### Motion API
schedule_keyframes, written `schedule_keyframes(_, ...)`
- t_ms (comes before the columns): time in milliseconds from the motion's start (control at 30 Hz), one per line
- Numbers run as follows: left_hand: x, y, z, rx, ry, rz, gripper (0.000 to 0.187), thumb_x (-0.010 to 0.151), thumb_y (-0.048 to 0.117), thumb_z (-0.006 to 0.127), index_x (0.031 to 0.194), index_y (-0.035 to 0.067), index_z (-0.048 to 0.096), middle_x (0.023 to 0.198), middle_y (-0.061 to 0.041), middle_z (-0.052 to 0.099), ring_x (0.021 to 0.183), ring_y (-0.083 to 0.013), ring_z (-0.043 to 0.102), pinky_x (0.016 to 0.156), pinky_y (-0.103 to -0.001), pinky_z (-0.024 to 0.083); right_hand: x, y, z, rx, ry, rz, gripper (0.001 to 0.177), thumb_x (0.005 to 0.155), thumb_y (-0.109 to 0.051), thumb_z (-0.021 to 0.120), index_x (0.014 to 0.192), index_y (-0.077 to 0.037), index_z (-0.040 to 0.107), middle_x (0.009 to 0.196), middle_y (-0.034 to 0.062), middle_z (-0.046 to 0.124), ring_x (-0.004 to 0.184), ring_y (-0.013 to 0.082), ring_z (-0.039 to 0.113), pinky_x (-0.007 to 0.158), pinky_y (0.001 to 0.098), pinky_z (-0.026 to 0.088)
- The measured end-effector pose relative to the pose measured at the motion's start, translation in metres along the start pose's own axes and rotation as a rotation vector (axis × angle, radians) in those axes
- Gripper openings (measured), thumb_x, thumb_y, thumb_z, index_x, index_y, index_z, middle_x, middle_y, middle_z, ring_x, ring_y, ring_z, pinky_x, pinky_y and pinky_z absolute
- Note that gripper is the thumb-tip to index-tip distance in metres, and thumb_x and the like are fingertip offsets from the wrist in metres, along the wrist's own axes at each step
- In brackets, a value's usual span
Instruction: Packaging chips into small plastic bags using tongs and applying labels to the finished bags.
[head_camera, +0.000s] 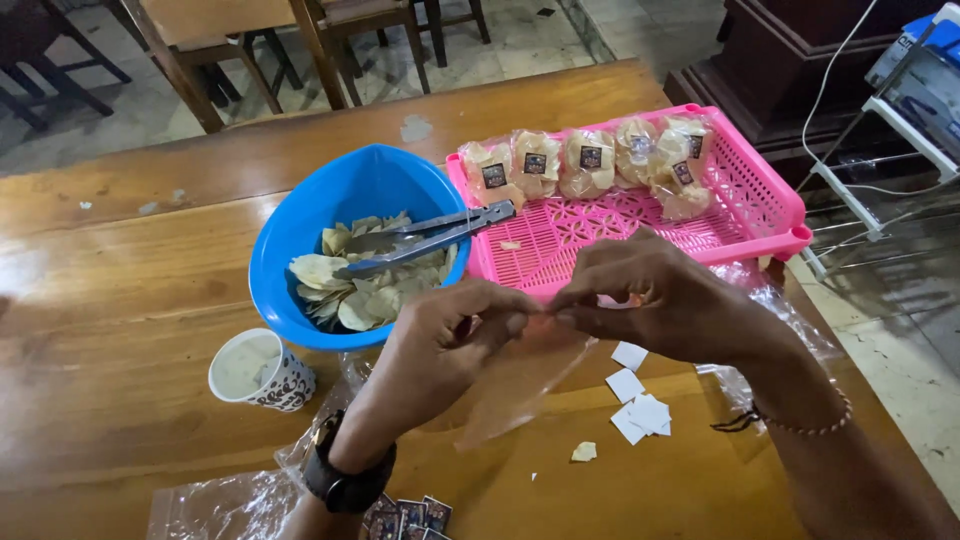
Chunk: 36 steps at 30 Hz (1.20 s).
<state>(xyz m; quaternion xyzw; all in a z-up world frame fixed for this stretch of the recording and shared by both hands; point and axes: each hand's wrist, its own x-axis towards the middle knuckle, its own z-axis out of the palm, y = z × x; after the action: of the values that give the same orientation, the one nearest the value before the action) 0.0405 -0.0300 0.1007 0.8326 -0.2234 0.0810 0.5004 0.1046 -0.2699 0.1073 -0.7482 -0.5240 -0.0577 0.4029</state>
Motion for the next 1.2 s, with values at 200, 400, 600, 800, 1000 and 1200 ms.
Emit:
schedule_keyframes(200,0.004,0.006,0.000,0.010,-0.014,-0.041,0.018,0.091,0.023,0.076,0.108,0.016,0.077,0.076,0.005,0.068,0.057,-0.0056,0.044,0.051,-0.023,0.036,0.002,0.001,0.004,-0.031,0.085,0.070,0.012,0.087,-0.017,0.075,0.095,-0.011,0.079,0.076,0.0005,0.076,0.061,0.0077,0.064,0.054,0.0213,0.052)
schedule_keyframes(400,0.004,0.000,0.005,0.002,0.046,-0.068,0.015,0.093,0.020,0.070,0.099,0.010,0.080,0.088,-0.002,0.080,0.076,-0.0122,0.068,0.063,-0.026,0.053,-0.001,0.000,0.010,0.037,0.066,0.120,0.016,0.091,-0.017,0.070,0.103,-0.009,0.077,0.074,0.0007,0.071,0.060,0.0080,0.062,0.050,0.0202,0.052)
schedule_keyframes(600,0.003,-0.005,0.006,0.041,0.154,-0.042,0.010,0.089,0.020,0.077,0.091,0.011,0.081,0.083,0.000,0.081,0.069,-0.0087,0.070,0.058,-0.023,0.054,-0.004,0.000,0.007,0.033,0.126,0.174,0.016,0.086,-0.011,0.076,0.101,-0.007,0.079,0.076,0.0028,0.071,0.065,0.0096,0.062,0.054,0.0208,0.052)
schedule_keyframes(800,0.002,0.000,0.008,-0.032,0.167,-0.079,0.013,0.087,0.024,0.079,0.083,0.011,0.080,0.075,0.001,0.077,0.064,-0.0072,0.062,0.055,-0.024,0.048,-0.002,-0.004,0.009,0.005,0.144,0.150,0.008,0.084,-0.012,0.078,0.090,-0.008,0.079,0.073,0.0011,0.070,0.062,0.0084,0.061,0.054,0.0207,0.052)
schedule_keyframes(1000,0.003,-0.001,0.012,-0.076,0.106,-0.112,0.023,0.094,0.022,0.073,0.075,0.011,0.075,0.066,0.001,0.071,0.059,-0.0072,0.057,0.051,-0.024,0.044,-0.001,-0.008,0.013,-0.063,0.171,0.135,0.015,0.088,-0.017,0.074,0.078,-0.006,0.074,0.061,-0.0012,0.057,0.054,0.0090,0.048,0.046,0.0233,0.041)
schedule_keyframes(1200,0.003,-0.005,0.012,-0.108,0.108,-0.080,0.011,0.097,0.015,0.068,0.096,0.010,0.078,0.081,0.000,0.076,0.072,-0.0079,0.066,0.059,-0.021,0.052,-0.006,0.005,0.021,-0.098,0.125,0.122,0.046,0.096,-0.024,0.064,0.057,-0.011,0.044,0.055,-0.0038,0.044,0.044,0.0073,0.040,0.038,0.0218,0.036)
